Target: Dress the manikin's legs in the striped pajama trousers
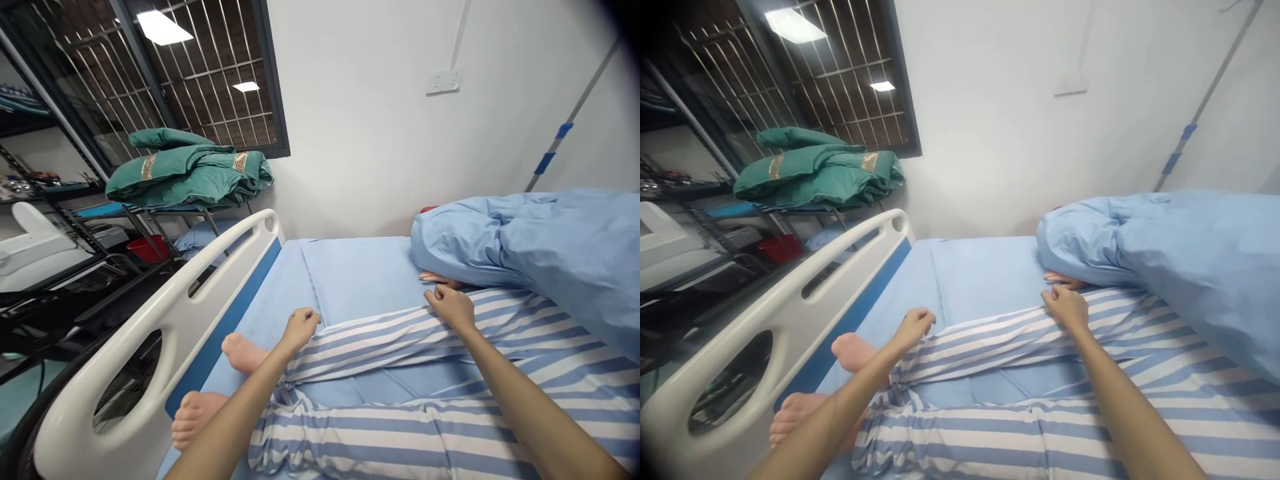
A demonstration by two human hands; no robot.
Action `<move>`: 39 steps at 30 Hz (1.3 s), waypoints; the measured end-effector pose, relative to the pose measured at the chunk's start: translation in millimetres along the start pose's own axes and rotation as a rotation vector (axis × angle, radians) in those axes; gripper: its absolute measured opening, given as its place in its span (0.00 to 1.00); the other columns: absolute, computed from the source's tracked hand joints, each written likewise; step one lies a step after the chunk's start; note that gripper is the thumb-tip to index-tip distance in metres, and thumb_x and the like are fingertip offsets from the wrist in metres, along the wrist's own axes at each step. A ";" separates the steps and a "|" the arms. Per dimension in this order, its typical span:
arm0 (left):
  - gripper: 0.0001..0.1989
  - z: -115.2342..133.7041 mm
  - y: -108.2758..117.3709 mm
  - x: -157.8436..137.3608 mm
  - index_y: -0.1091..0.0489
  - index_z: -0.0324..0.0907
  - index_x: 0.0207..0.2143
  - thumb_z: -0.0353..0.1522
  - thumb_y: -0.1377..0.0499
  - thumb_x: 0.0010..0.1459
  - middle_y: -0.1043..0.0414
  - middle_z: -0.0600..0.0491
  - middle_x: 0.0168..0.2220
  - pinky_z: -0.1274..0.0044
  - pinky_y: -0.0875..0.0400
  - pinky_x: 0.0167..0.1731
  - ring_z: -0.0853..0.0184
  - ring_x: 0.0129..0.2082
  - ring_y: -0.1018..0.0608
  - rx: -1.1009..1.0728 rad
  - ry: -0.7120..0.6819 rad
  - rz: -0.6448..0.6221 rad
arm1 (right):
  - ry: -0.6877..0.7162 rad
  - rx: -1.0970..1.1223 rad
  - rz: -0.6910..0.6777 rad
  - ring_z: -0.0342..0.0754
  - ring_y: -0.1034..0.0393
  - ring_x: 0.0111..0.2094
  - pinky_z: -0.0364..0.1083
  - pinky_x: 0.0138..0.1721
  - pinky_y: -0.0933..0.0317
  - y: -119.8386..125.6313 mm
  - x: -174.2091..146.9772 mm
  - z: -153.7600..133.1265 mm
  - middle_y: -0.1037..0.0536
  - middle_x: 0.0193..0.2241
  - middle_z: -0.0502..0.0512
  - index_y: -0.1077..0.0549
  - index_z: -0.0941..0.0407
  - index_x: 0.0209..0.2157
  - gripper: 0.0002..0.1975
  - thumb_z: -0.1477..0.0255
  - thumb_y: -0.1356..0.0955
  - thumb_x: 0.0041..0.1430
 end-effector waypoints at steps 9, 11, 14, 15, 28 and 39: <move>0.13 -47.7 -0.3 -9.2 0.38 0.40 0.17 0.36 0.54 0.48 0.40 0.58 0.16 0.81 0.43 0.25 0.73 0.21 0.36 0.014 -0.016 0.119 | -0.003 -0.045 -0.018 0.44 0.47 0.20 0.43 0.22 0.59 -2.3 0.1 0.7 0.37 0.15 0.51 0.38 0.55 0.16 0.12 0.62 0.41 0.46; 0.13 -54.4 7.6 -13.3 0.38 0.41 0.18 0.35 0.54 0.49 0.36 0.56 0.19 0.80 0.43 0.28 0.71 0.25 0.34 0.206 -0.015 0.144 | -0.006 -0.063 -0.020 0.44 0.46 0.20 0.42 0.22 0.58 -3.0 0.3 0.5 0.36 0.16 0.52 0.37 0.55 0.17 0.12 0.63 0.41 0.46; 0.12 -60.4 12.7 -16.3 0.34 0.41 0.23 0.34 0.54 0.50 0.30 0.52 0.26 0.78 0.43 0.31 0.68 0.30 0.31 0.499 0.045 0.178 | 0.009 -0.101 -0.034 0.45 0.44 0.20 0.43 0.22 0.58 -3.7 0.9 -1.1 0.34 0.17 0.52 0.36 0.55 0.17 0.13 0.63 0.41 0.47; 0.12 -61.4 11.5 -16.7 0.34 0.42 0.25 0.34 0.55 0.51 0.29 0.51 0.28 0.78 0.43 0.31 0.67 0.32 0.30 0.554 0.062 0.181 | 0.019 -0.119 -0.045 0.45 0.43 0.20 0.43 0.22 0.58 -4.0 0.8 -1.8 0.34 0.17 0.53 0.36 0.55 0.18 0.13 0.63 0.41 0.48; 0.22 -51.8 -9.4 -20.2 0.30 0.38 0.35 0.39 0.60 0.55 0.28 0.44 0.34 0.71 0.38 0.35 0.59 0.35 0.27 0.676 0.067 0.133 | 0.485 0.236 -0.152 0.42 0.45 0.18 0.42 0.23 0.56 -19.5 -101.5 -186.5 0.39 0.13 0.48 0.42 0.55 0.16 0.14 0.67 0.42 0.53; 0.15 -60.0 -4.3 -20.8 0.32 0.40 0.39 0.30 0.56 0.55 0.27 0.44 0.34 0.75 0.37 0.33 0.62 0.34 0.26 0.579 0.109 0.091 | 0.158 0.916 -0.173 0.40 0.50 0.17 0.40 0.21 0.56 -64.1 -166.3 -305.8 0.43 0.12 0.44 0.47 0.55 0.14 0.16 0.66 0.42 0.52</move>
Point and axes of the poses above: each hand's wrist, its own x-axis towards the middle knuckle, its own y-axis out of the back of the hand, z = x × y, the point moved 7 cm from there along x, towards the middle knuckle
